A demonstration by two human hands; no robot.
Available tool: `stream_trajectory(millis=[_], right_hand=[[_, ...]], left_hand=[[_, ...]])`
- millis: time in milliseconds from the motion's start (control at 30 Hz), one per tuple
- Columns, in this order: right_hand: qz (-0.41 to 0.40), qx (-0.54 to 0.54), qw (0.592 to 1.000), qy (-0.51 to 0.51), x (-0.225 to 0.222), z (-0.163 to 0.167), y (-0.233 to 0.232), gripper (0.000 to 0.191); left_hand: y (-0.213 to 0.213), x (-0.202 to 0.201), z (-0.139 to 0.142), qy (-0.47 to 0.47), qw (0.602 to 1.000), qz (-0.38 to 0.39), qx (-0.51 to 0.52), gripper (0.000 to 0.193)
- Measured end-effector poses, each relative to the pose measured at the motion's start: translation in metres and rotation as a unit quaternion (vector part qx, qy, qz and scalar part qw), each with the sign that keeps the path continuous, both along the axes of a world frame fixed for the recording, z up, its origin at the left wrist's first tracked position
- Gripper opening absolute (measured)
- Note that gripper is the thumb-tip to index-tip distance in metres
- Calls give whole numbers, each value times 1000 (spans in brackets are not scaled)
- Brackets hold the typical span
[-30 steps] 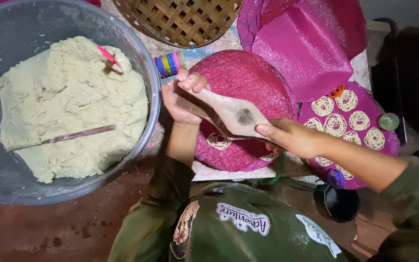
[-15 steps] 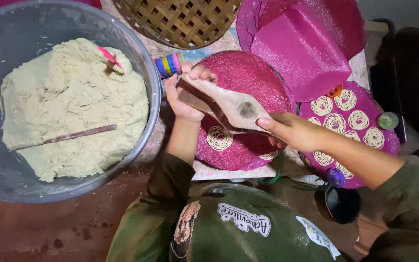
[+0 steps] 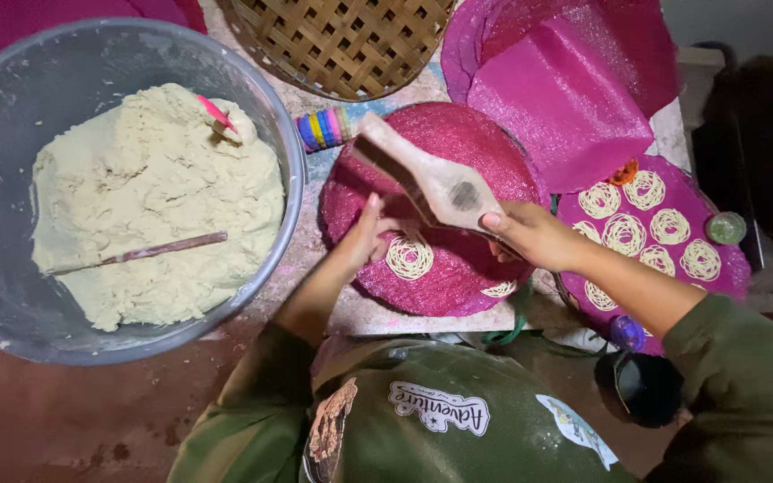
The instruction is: The person uses a manual noodle press to extrude dough into spiral shapes onto pink trays. They repeatedly load dough into the press, extrude noodles, and arrange them in circular patterns. Woven baskets and a large bowl of dough are visible on the table.
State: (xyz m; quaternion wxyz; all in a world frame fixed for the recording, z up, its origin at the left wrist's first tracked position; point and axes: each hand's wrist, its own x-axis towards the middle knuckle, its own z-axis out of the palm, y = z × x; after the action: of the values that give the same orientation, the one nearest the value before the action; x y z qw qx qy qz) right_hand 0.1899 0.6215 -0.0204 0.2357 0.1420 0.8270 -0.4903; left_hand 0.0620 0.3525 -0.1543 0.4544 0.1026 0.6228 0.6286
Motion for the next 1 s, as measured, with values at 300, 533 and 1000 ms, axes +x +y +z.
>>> stream_trajectory(millis=[300, 533, 1000], right_hand=[[-1, -79, 992, 97, 39, -20, 23, 71], [-18, -122, 986, 116, 58, -29, 36, 78], [125, -207, 960, -142, 28, 6, -8, 75]], left_hand=[[-51, 22, 29, 642, 730, 159, -174, 53], [-39, 13, 10, 116, 956, 267, -37, 63], [-32, 29, 78, -73, 838, 183, 510, 80]])
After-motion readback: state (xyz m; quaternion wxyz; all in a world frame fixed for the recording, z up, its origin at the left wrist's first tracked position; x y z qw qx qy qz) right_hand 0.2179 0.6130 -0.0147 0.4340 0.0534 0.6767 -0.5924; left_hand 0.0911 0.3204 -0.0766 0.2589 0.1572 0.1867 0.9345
